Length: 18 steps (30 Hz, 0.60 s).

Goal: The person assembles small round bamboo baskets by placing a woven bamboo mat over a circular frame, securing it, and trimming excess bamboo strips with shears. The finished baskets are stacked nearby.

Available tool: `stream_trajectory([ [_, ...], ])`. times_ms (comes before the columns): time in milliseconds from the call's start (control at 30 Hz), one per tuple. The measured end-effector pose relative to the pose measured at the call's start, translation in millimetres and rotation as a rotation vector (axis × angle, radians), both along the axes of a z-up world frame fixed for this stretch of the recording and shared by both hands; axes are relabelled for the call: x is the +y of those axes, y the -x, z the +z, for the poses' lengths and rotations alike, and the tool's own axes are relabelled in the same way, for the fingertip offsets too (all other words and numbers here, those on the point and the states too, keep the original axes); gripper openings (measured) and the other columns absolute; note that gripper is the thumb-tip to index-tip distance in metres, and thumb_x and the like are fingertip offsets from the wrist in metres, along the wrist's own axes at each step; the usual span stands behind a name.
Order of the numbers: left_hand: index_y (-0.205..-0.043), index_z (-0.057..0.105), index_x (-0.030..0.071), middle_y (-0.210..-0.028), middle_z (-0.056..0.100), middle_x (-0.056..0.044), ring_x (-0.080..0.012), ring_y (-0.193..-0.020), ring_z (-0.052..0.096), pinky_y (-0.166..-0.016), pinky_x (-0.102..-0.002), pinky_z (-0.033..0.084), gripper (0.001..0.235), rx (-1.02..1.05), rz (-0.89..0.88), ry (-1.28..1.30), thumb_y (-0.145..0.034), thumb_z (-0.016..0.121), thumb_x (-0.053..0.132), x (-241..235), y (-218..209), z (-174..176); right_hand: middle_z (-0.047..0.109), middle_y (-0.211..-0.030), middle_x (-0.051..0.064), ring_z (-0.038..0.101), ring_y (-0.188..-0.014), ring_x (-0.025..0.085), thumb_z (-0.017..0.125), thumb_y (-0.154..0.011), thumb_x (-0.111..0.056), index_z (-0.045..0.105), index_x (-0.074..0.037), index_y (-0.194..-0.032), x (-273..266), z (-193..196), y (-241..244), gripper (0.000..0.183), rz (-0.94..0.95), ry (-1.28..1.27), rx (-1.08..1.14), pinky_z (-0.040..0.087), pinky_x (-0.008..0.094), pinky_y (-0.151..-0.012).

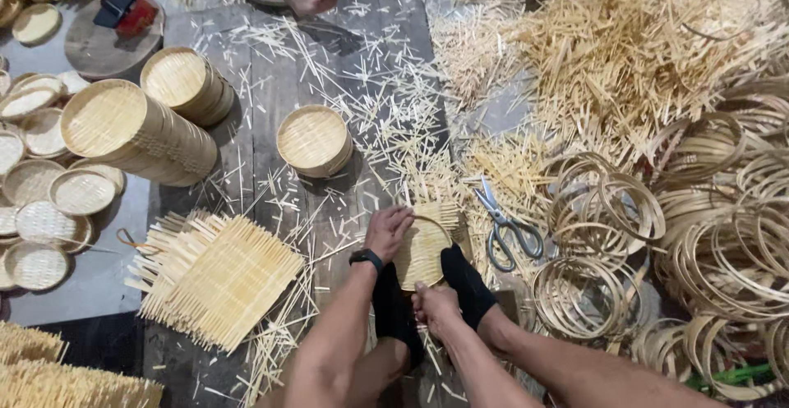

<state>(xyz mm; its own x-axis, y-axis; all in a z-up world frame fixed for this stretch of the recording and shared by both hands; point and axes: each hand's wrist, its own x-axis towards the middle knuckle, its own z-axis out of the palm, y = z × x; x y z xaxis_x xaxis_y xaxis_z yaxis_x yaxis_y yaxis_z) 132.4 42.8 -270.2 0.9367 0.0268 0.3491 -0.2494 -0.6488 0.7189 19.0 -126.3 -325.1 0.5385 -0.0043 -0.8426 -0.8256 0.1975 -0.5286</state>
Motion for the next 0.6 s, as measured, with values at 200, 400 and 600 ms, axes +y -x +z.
stream_trajectory([
  [200,-0.097,0.081,0.011,-0.099,0.074,-0.011,-0.0303,-0.094,0.069,-0.086,-0.039,0.054,0.019,0.164,0.057,0.149,-0.092,0.071,0.026,-2.7,-17.7,-25.9,0.064,-0.064,0.007,0.053,-0.048,0.015,0.075,-0.093,-0.026,0.062,-0.003,-0.075,-3.6,-1.8,-2.9,0.032,0.042,0.115,-0.111,0.039,0.029,-0.04],
  [400,-0.1,0.08,0.016,-0.099,0.072,-0.009,-0.0293,-0.093,0.069,-0.082,-0.039,0.055,0.018,0.225,0.023,0.187,-0.088,0.073,0.027,-0.5,-24.0,-15.3,0.068,-0.068,0.009,0.057,-0.052,0.015,0.077,-0.093,-0.028,0.068,0.002,-0.077,-11.1,7.5,0.5,0.034,0.095,0.147,-0.105,0.043,0.029,-0.044],
  [600,-0.104,0.081,0.018,-0.111,0.07,-0.006,-0.0301,-0.106,0.064,-0.093,-0.04,0.051,0.019,0.212,0.007,0.043,-0.095,0.067,0.028,1.6,-22.5,-16.4,0.07,-0.072,0.004,0.056,-0.06,0.012,0.08,-0.09,-0.026,0.077,0.0,-0.084,-11.4,-2.0,3.9,0.026,0.163,0.221,-0.424,0.047,0.033,-0.054],
])
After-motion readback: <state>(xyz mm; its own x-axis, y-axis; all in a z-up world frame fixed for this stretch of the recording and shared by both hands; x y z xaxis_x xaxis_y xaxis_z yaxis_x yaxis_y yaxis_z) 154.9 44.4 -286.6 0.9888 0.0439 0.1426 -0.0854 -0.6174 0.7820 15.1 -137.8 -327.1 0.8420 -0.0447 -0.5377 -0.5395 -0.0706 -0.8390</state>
